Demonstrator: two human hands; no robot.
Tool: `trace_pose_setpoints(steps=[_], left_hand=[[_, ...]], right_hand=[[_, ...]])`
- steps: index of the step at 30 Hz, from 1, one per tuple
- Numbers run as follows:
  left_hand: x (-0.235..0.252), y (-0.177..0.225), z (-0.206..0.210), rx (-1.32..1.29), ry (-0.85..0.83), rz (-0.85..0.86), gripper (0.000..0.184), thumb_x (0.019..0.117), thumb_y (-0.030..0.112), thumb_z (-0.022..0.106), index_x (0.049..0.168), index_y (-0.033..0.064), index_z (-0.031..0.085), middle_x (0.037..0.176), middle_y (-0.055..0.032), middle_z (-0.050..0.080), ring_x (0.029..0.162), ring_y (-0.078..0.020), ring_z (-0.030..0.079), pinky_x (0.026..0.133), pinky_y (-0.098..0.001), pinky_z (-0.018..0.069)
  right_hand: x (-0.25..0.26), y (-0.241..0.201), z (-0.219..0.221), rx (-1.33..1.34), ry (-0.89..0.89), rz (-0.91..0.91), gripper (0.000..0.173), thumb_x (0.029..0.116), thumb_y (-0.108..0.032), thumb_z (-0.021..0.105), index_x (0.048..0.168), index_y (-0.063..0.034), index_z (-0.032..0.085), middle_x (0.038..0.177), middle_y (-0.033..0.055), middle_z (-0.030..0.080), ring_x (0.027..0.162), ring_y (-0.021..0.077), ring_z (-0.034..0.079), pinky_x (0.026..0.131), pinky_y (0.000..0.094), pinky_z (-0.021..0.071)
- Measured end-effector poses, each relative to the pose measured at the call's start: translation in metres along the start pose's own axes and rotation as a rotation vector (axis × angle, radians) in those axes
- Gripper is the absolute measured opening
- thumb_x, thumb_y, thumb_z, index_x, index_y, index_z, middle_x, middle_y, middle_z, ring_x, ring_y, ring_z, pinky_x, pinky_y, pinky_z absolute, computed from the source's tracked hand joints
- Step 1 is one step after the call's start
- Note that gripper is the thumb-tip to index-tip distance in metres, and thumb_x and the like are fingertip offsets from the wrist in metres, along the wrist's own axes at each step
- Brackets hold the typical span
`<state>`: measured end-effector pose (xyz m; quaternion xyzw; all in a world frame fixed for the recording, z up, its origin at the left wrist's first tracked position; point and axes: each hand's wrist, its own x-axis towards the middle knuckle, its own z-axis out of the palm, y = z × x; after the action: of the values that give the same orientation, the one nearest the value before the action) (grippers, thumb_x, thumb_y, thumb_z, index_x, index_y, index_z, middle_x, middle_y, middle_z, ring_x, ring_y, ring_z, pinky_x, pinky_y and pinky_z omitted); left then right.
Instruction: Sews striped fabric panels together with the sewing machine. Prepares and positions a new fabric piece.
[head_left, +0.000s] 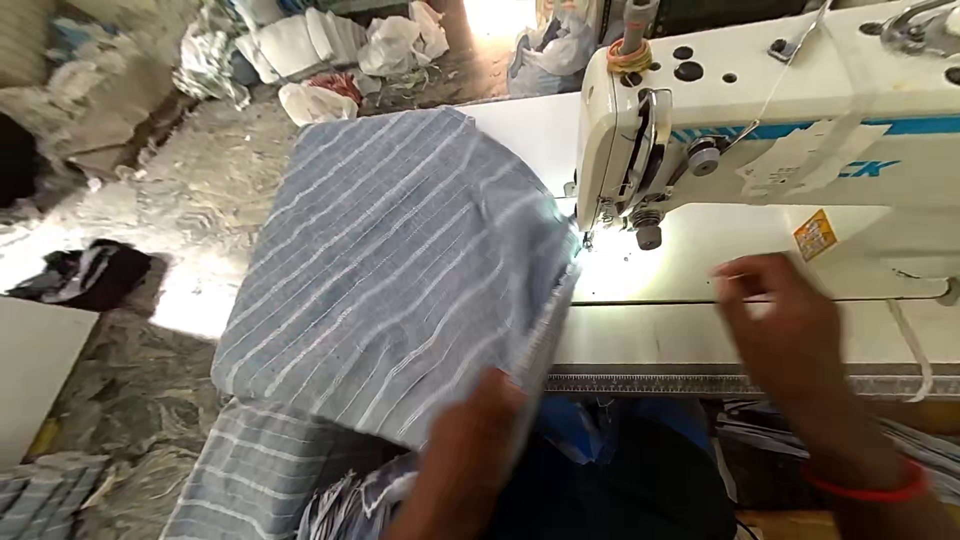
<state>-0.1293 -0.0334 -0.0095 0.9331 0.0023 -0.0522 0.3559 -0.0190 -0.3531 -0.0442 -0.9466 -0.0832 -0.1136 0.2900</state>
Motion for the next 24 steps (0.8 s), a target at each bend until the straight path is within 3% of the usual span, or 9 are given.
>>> trace_pose_setpoints(steps=[2, 5, 7, 9, 11, 13, 16, 24], left_hand=[[-0.012, 0.039, 0.033, 0.220, -0.232, 0.083, 0.031, 0.1081, 0.027, 0.047, 0.111, 0.0046, 0.068, 0.076, -0.0129, 0.069, 0.064, -0.0312, 0.070, 0.055, -0.0508, 0.0568], [-0.020, 0.043, 0.084, 0.388, -0.216, 0.231, 0.018, 0.0946, 0.017, 0.058, 0.108, 0.0113, 0.069, 0.072, -0.0077, 0.067, 0.053, -0.0268, 0.067, 0.043, -0.0444, 0.0532], [-0.019, 0.038, 0.094, 0.411, -0.200, 0.265, 0.019, 0.0883, 0.015, 0.062, 0.106, 0.0123, 0.069, 0.067, -0.0065, 0.065, 0.050, -0.0252, 0.065, 0.040, -0.0423, 0.0512], [-0.016, 0.036, 0.092, 0.409, -0.264, 0.253, 0.020, 0.0888, 0.015, 0.063, 0.108, 0.0122, 0.069, 0.068, -0.0076, 0.065, 0.052, -0.0269, 0.066, 0.042, -0.0436, 0.0518], [-0.010, 0.034, 0.088, 0.381, -0.334, 0.232, 0.023, 0.0898, 0.016, 0.062, 0.111, 0.0119, 0.068, 0.070, -0.0087, 0.065, 0.056, -0.0288, 0.068, 0.045, -0.0453, 0.0526], [0.000, 0.033, 0.083, 0.368, -0.402, 0.197, 0.025, 0.0920, 0.017, 0.059, 0.115, 0.0116, 0.067, 0.073, -0.0098, 0.066, 0.061, -0.0305, 0.069, 0.048, -0.0467, 0.0536], [0.013, 0.041, 0.078, 0.374, -0.544, 0.107, 0.026, 0.0963, 0.020, 0.055, 0.119, 0.0104, 0.064, 0.080, -0.0136, 0.068, 0.072, -0.0351, 0.071, 0.056, -0.0511, 0.0548], [0.033, 0.051, 0.067, 0.442, -0.716, -0.087, 0.031, 0.0998, 0.022, 0.052, 0.127, 0.0082, 0.060, 0.091, -0.0186, 0.070, 0.088, -0.0407, 0.071, 0.069, -0.0566, 0.0551]], right_hand=[[0.004, -0.033, 0.037, 0.101, -0.142, -0.029, 0.028, 0.1070, -0.022, 0.053, 0.123, -0.0009, 0.062, 0.110, 0.0181, 0.069, 0.086, 0.0294, 0.072, 0.073, 0.0498, 0.0618], [0.026, -0.070, 0.079, 0.008, -0.269, 0.065, 0.039, 0.1047, -0.021, 0.057, 0.134, 0.0047, 0.057, 0.126, 0.0271, 0.059, 0.091, 0.0408, 0.068, 0.074, 0.0570, 0.0575], [0.045, -0.080, 0.097, -0.140, -0.273, 0.105, 0.034, 0.1001, -0.014, 0.061, 0.127, 0.0060, 0.063, 0.125, 0.0280, 0.058, 0.085, 0.0407, 0.069, 0.071, 0.0547, 0.0588], [0.048, -0.088, 0.101, -0.214, -0.275, 0.114, 0.030, 0.0983, -0.008, 0.062, 0.125, 0.0074, 0.064, 0.124, 0.0282, 0.057, 0.083, 0.0399, 0.069, 0.069, 0.0523, 0.0589], [0.036, -0.089, 0.099, -0.217, -0.263, 0.052, 0.035, 0.0964, -0.001, 0.062, 0.130, 0.0086, 0.059, 0.126, 0.0284, 0.054, 0.084, 0.0406, 0.067, 0.066, 0.0511, 0.0586], [0.034, -0.086, 0.101, -0.212, -0.260, 0.032, 0.041, 0.0953, 0.000, 0.063, 0.135, 0.0077, 0.057, 0.128, 0.0277, 0.053, 0.086, 0.0403, 0.067, 0.066, 0.0505, 0.0586], [0.040, -0.086, 0.099, -0.206, -0.268, 0.047, 0.039, 0.0947, 0.001, 0.064, 0.132, 0.0090, 0.058, 0.126, 0.0283, 0.053, 0.083, 0.0402, 0.067, 0.067, 0.0506, 0.0586], [0.035, -0.080, 0.101, -0.188, -0.272, 0.040, 0.043, 0.0949, -0.001, 0.065, 0.137, 0.0067, 0.057, 0.130, 0.0271, 0.053, 0.085, 0.0390, 0.068, 0.069, 0.0503, 0.0590]])
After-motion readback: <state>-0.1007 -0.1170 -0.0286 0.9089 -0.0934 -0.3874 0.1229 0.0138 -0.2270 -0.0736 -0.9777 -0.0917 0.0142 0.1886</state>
